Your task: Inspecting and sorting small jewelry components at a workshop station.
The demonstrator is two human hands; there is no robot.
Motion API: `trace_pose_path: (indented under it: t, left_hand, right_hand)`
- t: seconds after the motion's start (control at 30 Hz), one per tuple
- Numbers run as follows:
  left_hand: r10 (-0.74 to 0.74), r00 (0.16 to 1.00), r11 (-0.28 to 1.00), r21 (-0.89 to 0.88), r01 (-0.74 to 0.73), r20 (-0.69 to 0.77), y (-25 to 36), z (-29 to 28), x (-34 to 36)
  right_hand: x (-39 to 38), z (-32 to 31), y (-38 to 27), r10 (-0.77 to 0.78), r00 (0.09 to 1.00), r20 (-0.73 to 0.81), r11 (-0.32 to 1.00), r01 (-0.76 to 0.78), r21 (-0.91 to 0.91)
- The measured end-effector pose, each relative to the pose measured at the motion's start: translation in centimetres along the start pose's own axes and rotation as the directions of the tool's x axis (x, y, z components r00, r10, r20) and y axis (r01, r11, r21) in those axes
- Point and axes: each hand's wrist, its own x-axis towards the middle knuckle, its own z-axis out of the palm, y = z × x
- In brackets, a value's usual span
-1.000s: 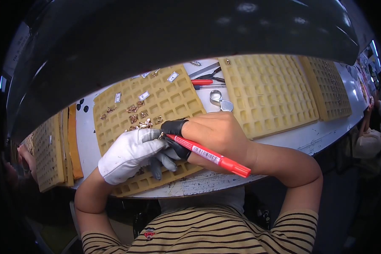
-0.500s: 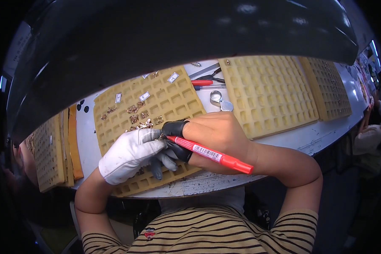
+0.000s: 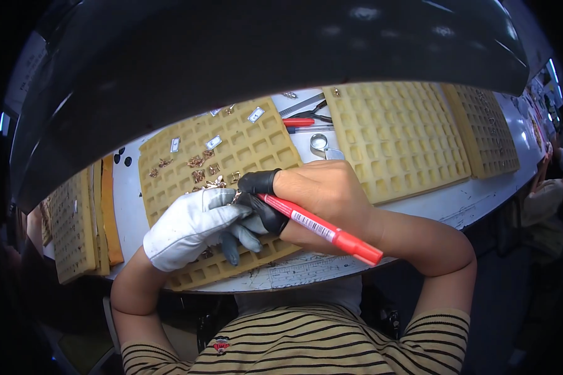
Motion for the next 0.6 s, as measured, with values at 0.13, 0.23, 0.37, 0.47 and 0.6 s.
trace_pose_path:
  t: [0.13,0.23,0.37,0.47,0.6]
  left_hand:
    - [0.050,0.998,0.990,-0.127,-0.054,-0.036,-0.8,0.4,0.1]
    - [0.058,0.998,0.987,-0.150,-0.061,-0.025,-1.0,0.2,0.1]
    - [0.038,0.999,0.997,-0.067,-0.040,-0.036,-0.4,0.4,0.1]
    - [0.043,0.997,0.999,-0.022,-0.044,-0.070,-0.3,0.7,0.0]
    - [0.059,0.974,0.992,0.122,-0.032,-0.220,-0.2,1.1,-0.3]
  right_hand:
    - [0.1,-0.4,0.0,0.186,0.975,0.122,0.982,-0.187,-0.004]
    - [0.3,-0.6,0.0,0.232,0.948,0.220,0.972,-0.231,-0.027]
    - [-0.2,0.1,0.4,0.252,0.946,0.206,0.962,-0.268,0.055]
    - [-0.2,0.1,0.5,0.241,0.942,0.235,0.961,-0.266,0.081]
    - [-0.6,0.1,0.9,0.163,0.965,0.206,0.986,-0.167,-0.001]
